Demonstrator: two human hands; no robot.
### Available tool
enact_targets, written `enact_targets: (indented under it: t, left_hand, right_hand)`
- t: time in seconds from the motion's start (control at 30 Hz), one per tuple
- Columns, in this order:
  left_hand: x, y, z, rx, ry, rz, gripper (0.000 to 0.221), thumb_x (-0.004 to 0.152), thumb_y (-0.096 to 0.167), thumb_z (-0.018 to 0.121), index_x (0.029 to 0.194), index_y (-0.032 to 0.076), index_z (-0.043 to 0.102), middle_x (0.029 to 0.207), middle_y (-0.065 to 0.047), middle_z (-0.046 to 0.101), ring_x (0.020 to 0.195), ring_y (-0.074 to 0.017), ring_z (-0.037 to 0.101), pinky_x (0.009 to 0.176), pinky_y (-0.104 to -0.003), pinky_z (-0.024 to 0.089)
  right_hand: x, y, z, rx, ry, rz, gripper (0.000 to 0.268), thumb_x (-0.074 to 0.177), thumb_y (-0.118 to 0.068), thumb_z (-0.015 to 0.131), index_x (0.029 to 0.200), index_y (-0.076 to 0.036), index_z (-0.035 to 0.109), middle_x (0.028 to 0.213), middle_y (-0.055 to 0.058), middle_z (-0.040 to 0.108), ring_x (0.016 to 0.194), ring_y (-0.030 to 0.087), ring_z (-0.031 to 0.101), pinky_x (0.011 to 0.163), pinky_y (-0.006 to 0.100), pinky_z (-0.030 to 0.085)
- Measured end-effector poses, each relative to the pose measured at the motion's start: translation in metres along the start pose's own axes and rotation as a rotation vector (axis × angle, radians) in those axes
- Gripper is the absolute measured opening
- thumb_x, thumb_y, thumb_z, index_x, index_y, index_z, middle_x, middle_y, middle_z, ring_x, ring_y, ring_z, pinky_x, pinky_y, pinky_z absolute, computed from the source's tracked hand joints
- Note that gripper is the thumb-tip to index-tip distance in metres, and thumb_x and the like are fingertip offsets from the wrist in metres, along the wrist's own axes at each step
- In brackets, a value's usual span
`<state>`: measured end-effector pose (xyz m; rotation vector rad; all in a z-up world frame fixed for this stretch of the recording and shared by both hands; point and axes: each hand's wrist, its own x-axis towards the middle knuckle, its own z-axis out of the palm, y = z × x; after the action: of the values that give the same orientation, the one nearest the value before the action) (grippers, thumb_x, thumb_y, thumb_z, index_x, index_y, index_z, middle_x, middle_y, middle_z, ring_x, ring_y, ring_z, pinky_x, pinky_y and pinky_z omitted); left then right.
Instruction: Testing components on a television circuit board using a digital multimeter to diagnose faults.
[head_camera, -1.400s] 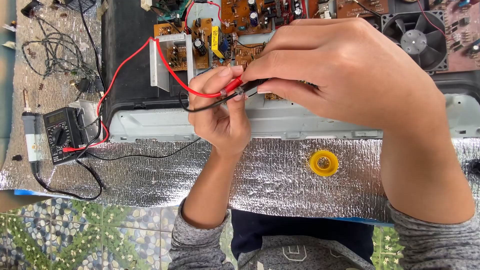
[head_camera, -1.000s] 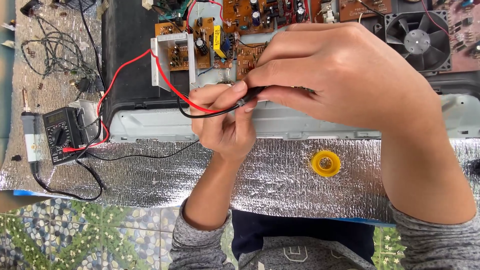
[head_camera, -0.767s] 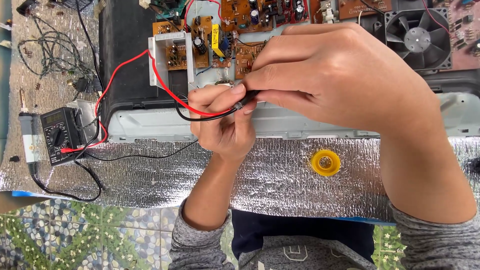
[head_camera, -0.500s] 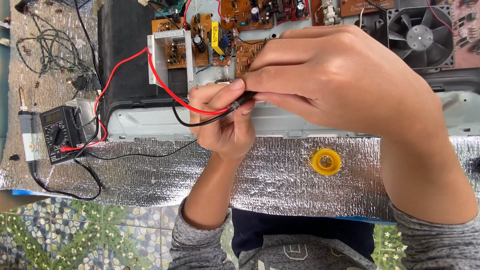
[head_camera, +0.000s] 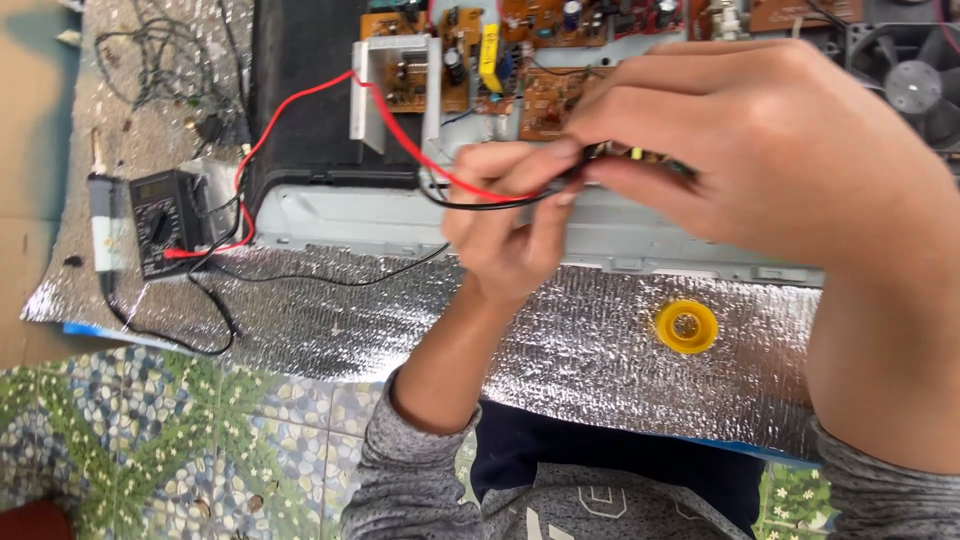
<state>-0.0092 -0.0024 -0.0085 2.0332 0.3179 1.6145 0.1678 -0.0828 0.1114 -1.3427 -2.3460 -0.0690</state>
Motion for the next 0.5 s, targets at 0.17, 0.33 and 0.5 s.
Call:
enact_targets:
  t: [0.17,0.33,0.5]
  left_hand:
    - [-0.008,-0.001,0.015,-0.134,-0.022,0.044,0.026,0.106,0.007,0.067,0.132,0.012,0.064,0.111,-0.007,0.060,0.090,-0.0183,0.065,0.087,-0.030,0.062]
    - [-0.005,0.000,0.016,-0.160,-0.002,0.061,0.026,0.109,0.006,0.064,0.133,0.015,0.064,0.106,-0.006,0.056,0.086,-0.0189,0.062,0.083,-0.030,0.060]
    - [-0.005,-0.005,0.012,-0.085,0.033,0.106,0.025,0.107,0.009,0.067,0.131,0.016,0.065,0.104,-0.004,0.053,0.080,-0.0172,0.059,0.074,-0.031,0.058]
  right_hand:
    - [-0.006,0.006,0.005,-0.002,-0.049,0.065,0.016,0.101,-0.006,0.069,0.116,-0.008,0.074,0.121,0.006,0.076,0.113,0.025,0.073,0.089,0.039,0.058]
    - [-0.003,0.002,0.006,0.057,0.008,0.067,0.016,0.102,0.005,0.067,0.110,-0.006,0.077,0.117,0.008,0.077,0.111,0.028,0.073,0.093,0.040,0.058]
    - [-0.001,0.001,0.004,0.057,0.019,-0.003,0.013,0.105,-0.003,0.071,0.117,-0.003,0.075,0.113,0.012,0.076,0.106,0.030,0.073,0.090,0.042,0.059]
